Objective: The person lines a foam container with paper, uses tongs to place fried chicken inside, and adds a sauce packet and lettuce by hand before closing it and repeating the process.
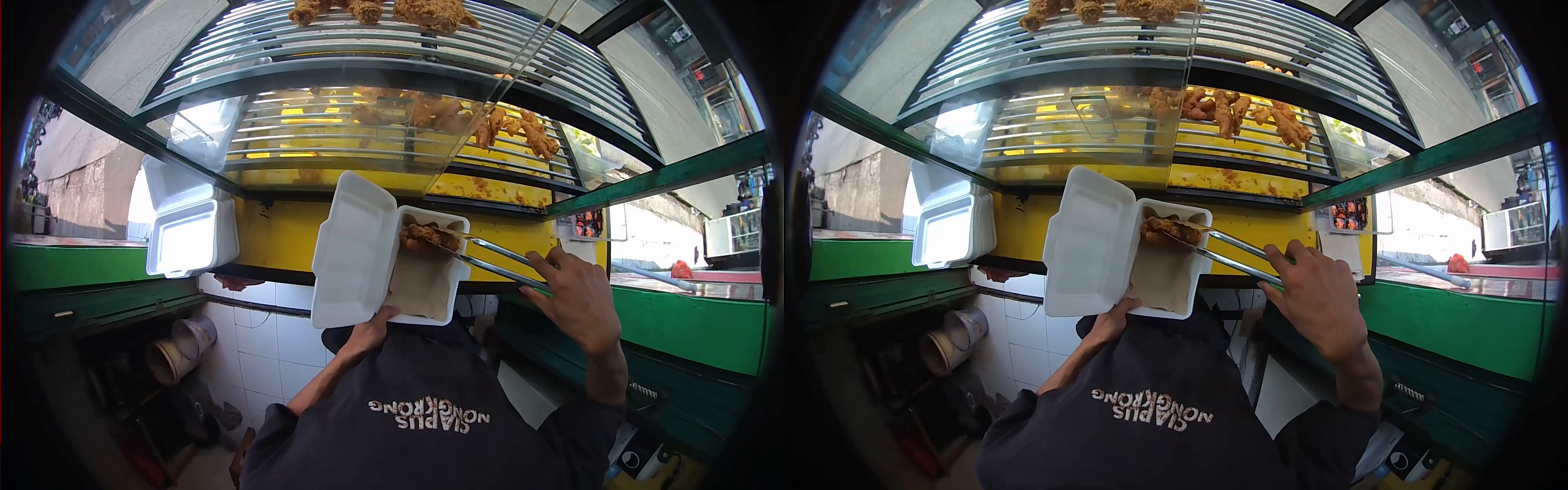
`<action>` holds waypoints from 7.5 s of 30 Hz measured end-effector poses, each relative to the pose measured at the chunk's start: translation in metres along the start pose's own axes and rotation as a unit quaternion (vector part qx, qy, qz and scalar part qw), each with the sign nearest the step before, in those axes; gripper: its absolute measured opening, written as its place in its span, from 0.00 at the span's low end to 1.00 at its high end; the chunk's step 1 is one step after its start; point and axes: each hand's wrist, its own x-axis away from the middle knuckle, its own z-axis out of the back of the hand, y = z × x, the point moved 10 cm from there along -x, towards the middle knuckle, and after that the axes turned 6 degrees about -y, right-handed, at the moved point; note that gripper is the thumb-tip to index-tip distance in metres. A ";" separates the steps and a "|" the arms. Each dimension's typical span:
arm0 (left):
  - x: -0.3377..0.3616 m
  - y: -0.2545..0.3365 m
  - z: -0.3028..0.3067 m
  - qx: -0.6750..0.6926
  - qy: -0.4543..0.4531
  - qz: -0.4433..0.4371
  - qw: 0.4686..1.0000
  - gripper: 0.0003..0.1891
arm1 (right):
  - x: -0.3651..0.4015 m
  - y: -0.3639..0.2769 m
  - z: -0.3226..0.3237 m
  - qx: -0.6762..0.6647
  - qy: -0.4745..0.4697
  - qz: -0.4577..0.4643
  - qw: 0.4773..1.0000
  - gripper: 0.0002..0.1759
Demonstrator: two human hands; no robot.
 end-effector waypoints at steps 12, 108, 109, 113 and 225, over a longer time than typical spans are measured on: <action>0.004 -0.014 0.010 0.145 0.043 0.099 0.983 0.11 | 0.011 0.027 0.018 -0.146 0.058 0.014 0.988 0.21; -0.026 0.033 -0.132 0.050 -0.029 0.128 0.990 0.09 | 0.047 0.283 -0.036 -0.248 0.618 -0.097 0.739 0.14; -0.028 0.039 -0.141 0.052 -0.016 0.104 0.993 0.11 | 0.032 0.306 -0.054 -0.302 0.561 -0.123 0.760 0.13; -0.036 0.054 -0.172 -0.019 -0.024 0.066 0.997 0.15 | -0.031 0.354 -0.111 -0.389 0.408 -0.115 0.818 0.13; -0.030 0.007 -0.184 0.180 0.136 0.034 0.974 0.12 | -0.250 0.432 -0.081 -0.389 0.088 -0.039 0.916 0.12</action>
